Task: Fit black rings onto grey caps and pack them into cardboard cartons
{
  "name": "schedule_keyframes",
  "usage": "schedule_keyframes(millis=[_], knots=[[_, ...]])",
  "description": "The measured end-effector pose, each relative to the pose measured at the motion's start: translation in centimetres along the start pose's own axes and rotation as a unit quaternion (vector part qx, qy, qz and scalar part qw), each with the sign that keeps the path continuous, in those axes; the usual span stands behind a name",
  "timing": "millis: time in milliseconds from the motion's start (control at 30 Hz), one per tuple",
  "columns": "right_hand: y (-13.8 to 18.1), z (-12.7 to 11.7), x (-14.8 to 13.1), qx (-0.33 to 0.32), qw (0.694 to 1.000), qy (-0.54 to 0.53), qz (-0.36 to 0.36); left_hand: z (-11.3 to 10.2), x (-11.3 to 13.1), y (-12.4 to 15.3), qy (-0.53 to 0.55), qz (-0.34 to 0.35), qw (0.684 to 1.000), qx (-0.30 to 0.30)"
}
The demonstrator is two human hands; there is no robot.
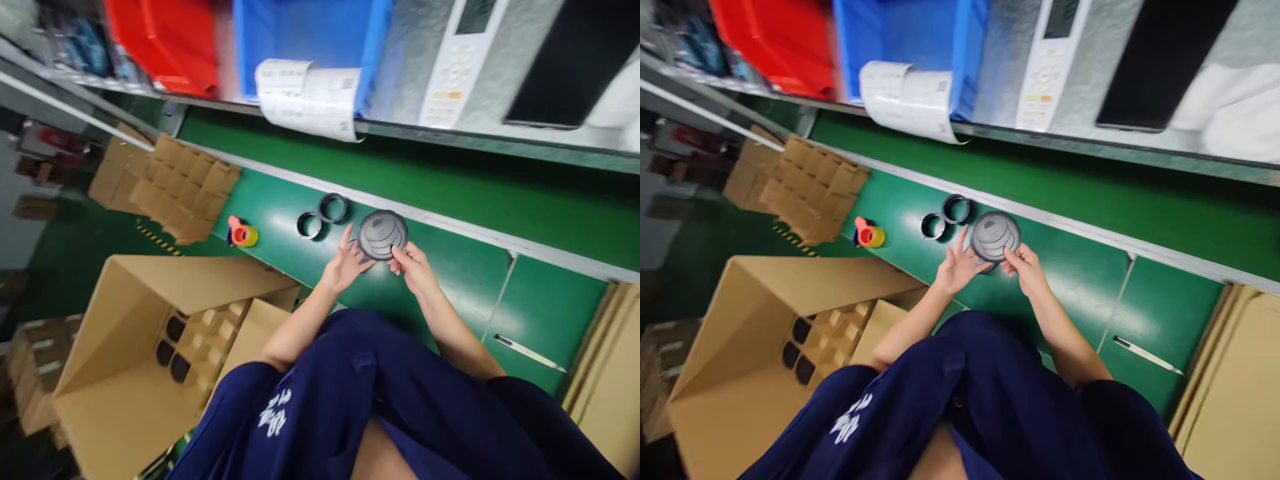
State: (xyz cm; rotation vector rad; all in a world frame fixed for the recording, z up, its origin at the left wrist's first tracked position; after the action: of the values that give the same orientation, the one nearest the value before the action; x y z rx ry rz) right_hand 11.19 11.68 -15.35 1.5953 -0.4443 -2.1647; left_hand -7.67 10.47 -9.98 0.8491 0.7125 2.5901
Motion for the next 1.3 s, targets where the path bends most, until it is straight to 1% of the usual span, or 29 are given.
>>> schedule_keyframes(millis=[67,100,167,200,233,267,300,333,367,400,433,467,500,533,567,600,667,733,767,833,933,1067,1200,1300], knots=[[3.2,3.8,0.3,-0.064,0.998,0.017,0.003,1.0,0.4,0.7,0.039,0.023,0.997,-0.062],[4.4,5.0,0.4,-0.093,0.995,0.034,0.0,1.3,0.7,1.3,0.055,0.038,0.995,-0.078],[5.8,6.3,0.3,-0.124,0.988,0.089,-0.024,1.3,1.2,3.1,0.079,0.06,0.991,-0.085],[6.1,6.3,0.0,-0.116,0.983,0.129,-0.051,1.2,1.4,4.1,0.084,0.066,0.991,-0.08],[6.3,6.2,-0.4,-0.091,0.977,0.172,-0.091,1.0,1.5,5.1,0.085,0.072,0.991,-0.074],[6.4,5.9,-1.0,-0.053,0.964,0.215,-0.147,0.8,1.6,6.0,0.084,0.075,0.991,-0.069],[6.5,5.7,-1.6,-0.017,0.943,0.257,-0.212,0.6,1.6,6.9,0.082,0.076,0.991,-0.067],[6.7,5.5,-2.3,0.007,0.913,0.297,-0.28,0.4,1.5,7.6,0.081,0.077,0.991,-0.068],[6.9,5.5,-2.9,0.012,0.878,0.333,-0.343,0.3,1.4,8.3,0.082,0.079,0.991,-0.071],[7.2,5.7,-3.3,0.001,0.842,0.366,-0.395,0.1,1.2,8.9,0.087,0.081,0.99,-0.076],[7.5,6.0,-3.6,-0.019,0.808,0.396,-0.435,0.0,1.0,9.4,0.094,0.084,0.989,-0.082],[7.8,6.3,-3.8,-0.038,0.781,0.421,-0.46,0.0,0.9,9.9,0.103,0.086,0.987,-0.088],[8.2,6.5,-3.8,-0.053,0.764,0.437,-0.472,0.0,0.7,10.2,0.113,0.086,0.986,-0.092],[8.5,6.8,-3.7,-0.07,0.757,0.445,-0.474,0.0,0.6,10.5,0.122,0.084,0.985,-0.093],[8.8,7.0,-3.5,-0.089,0.76,0.443,-0.467,0.0,0.6,10.8,0.13,0.081,0.984,-0.092],[9.1,7.1,-3.4,-0.108,0.774,0.428,-0.453,0.0,0.6,11.0,0.137,0.077,0.983,-0.092],[9.5,7.0,-3.1,-0.129,0.825,0.364,-0.414,0.2,0.7,11.5,0.145,0.066,0.982,-0.1],[9.7,6.7,-3.0,-0.115,0.881,0.276,-0.366,0.4,0.8,12.0,0.146,0.051,0.981,-0.12],[9.8,6.5,-3.0,-0.105,0.903,0.24,-0.342,0.4,0.9,12.2,0.146,0.042,0.98,-0.13],[10.1,6.2,-2.9,-0.1,0.926,0.2,-0.305,0.5,0.7,12.8,0.145,0.031,0.979,-0.142],[10.7,5.7,-2.7,-0.108,0.93,0.194,-0.293,0.3,0.2,13.4,0.142,0.022,0.979,-0.145],[11.3,5.0,-2.5,-0.1,0.918,0.208,-0.322,0.3,-0.7,13.6,0.129,-0.005,0.981,-0.142],[11.6,4.6,-2.7,-0.088,0.887,0.276,-0.359,0.4,-1.3,13.4,0.127,0.001,0.982,-0.138],[12.2,4.5,-3.4,-0.082,0.855,0.335,-0.389,0.8,-1.6,13.4,0.123,0.004,0.982,-0.142]])
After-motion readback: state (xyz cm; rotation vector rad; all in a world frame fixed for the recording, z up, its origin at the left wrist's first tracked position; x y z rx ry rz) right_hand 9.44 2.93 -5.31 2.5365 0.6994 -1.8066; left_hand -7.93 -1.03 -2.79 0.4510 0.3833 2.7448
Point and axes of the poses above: each hand's wrist, its own y-axis away from the middle knuckle, its own z-axis out of the palm, x = y × z, the point moved 1 cm from there along -y, towards the middle knuckle, and after that the axes turned 7 degrees about y, right-handed, at the moved point
